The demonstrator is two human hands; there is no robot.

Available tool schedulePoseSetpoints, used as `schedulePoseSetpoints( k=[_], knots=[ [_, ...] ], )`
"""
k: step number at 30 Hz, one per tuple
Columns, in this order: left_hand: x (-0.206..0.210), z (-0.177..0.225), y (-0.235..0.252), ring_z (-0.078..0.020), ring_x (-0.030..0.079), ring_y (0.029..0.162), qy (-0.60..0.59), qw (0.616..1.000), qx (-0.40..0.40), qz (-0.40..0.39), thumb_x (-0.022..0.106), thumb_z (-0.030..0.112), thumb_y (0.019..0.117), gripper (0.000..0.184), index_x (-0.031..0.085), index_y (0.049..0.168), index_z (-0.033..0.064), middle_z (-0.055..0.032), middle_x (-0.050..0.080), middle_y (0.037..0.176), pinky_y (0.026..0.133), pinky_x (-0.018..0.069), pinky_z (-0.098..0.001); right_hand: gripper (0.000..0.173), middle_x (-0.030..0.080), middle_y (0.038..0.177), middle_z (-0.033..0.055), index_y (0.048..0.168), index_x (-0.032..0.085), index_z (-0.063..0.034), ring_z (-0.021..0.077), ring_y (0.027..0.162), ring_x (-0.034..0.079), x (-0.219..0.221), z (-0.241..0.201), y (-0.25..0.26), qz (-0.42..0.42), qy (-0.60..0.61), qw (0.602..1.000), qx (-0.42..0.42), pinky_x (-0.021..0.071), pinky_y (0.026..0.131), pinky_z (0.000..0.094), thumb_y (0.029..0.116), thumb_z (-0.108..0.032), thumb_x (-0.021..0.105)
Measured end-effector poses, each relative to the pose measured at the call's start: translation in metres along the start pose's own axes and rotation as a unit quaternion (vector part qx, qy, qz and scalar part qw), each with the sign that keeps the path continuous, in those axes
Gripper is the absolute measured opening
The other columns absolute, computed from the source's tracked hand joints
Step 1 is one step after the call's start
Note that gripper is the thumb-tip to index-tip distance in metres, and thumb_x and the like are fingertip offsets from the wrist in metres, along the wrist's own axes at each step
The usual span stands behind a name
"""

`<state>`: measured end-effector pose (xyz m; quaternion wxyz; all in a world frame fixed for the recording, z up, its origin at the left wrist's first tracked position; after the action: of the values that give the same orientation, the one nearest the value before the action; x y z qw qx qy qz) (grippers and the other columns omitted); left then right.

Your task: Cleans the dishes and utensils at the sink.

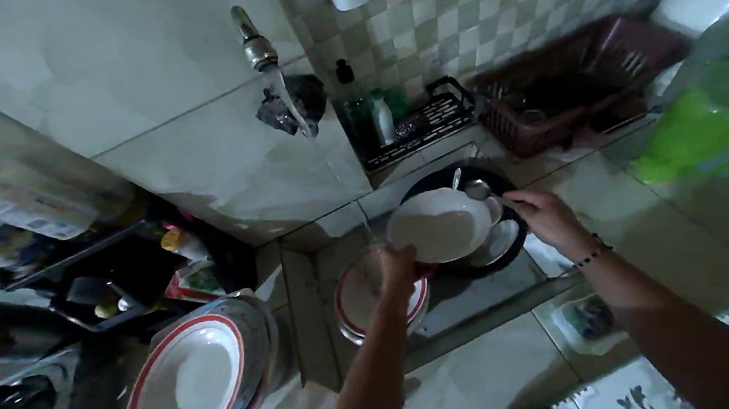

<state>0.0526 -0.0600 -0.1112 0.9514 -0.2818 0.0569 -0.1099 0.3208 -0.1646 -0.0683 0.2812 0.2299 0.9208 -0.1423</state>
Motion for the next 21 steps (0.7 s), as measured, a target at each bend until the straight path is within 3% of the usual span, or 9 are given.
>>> schedulePoseSetpoints(
  k=[2,5,8,13,21],
  knots=[
    [0.041,-0.023,0.004,-0.0278,0.072,0.070,-0.057,0.997,-0.039,-0.040,0.055,0.004,0.1014,0.044,0.039,0.142,-0.0010,-0.0245,0.067,0.099,0.062,0.0634,-0.0378,0.032,0.068,0.129,0.0180,0.133,0.068,-0.0093,0.0329,0.122,0.063,-0.003,0.008,0.000,-0.016,-0.052,0.998,0.006,0.0467,0.106,0.0544,0.1081,-0.018,0.049],
    [0.084,-0.046,0.009,-0.0324,0.073,0.081,-0.086,0.991,-0.082,-0.061,0.055,0.004,0.1021,0.047,0.039,0.146,0.0023,-0.0273,0.065,0.112,0.068,0.0641,-0.0422,0.033,0.069,0.128,0.0171,0.132,0.069,-0.0099,0.0328,0.121,0.064,-0.006,0.022,0.002,-0.042,-0.144,0.989,0.015,0.0470,0.105,0.0539,0.1070,-0.018,0.049],
    [0.112,-0.063,0.015,-0.0307,0.072,0.078,-0.115,0.983,-0.132,-0.056,0.054,0.003,0.1021,0.043,0.041,0.143,0.0012,-0.0266,0.066,0.107,0.066,0.0631,-0.0394,0.033,0.068,0.131,0.0165,0.133,0.069,-0.0123,0.0341,0.123,0.063,-0.005,0.031,0.005,-0.071,-0.202,0.976,0.032,0.0466,0.105,0.0557,0.1065,-0.018,0.049],
    [0.135,-0.077,0.027,-0.0309,0.072,0.077,-0.168,0.969,-0.176,-0.049,0.051,0.003,0.1029,0.041,0.041,0.142,0.0010,-0.0267,0.065,0.108,0.065,0.0627,-0.0391,0.033,0.069,0.129,0.0162,0.129,0.071,-0.0115,0.0351,0.122,0.063,0.000,0.037,0.016,-0.090,-0.259,0.960,0.049,0.0473,0.102,0.0571,0.1071,-0.021,0.048],
    [0.148,-0.088,0.047,-0.0339,0.072,0.086,-0.161,0.972,-0.162,-0.047,0.055,0.004,0.1027,0.043,0.042,0.144,-0.0001,-0.0282,0.063,0.116,0.071,0.0629,-0.0435,0.031,0.068,0.126,0.0207,0.121,0.072,-0.0062,0.0394,0.121,0.063,0.014,0.043,0.038,-0.127,-0.336,0.931,0.061,0.0481,0.097,0.0613,0.1054,-0.023,0.051]
  ],
)
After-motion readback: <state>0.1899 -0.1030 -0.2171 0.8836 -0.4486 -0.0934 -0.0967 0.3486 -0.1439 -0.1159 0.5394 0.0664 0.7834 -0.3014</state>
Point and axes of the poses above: each hand's wrist, its own y-axis towards the middle knuckle, its own x-axis out of the palm, z = x × y, the point moved 7 cm from there along y, towards the middle knuckle
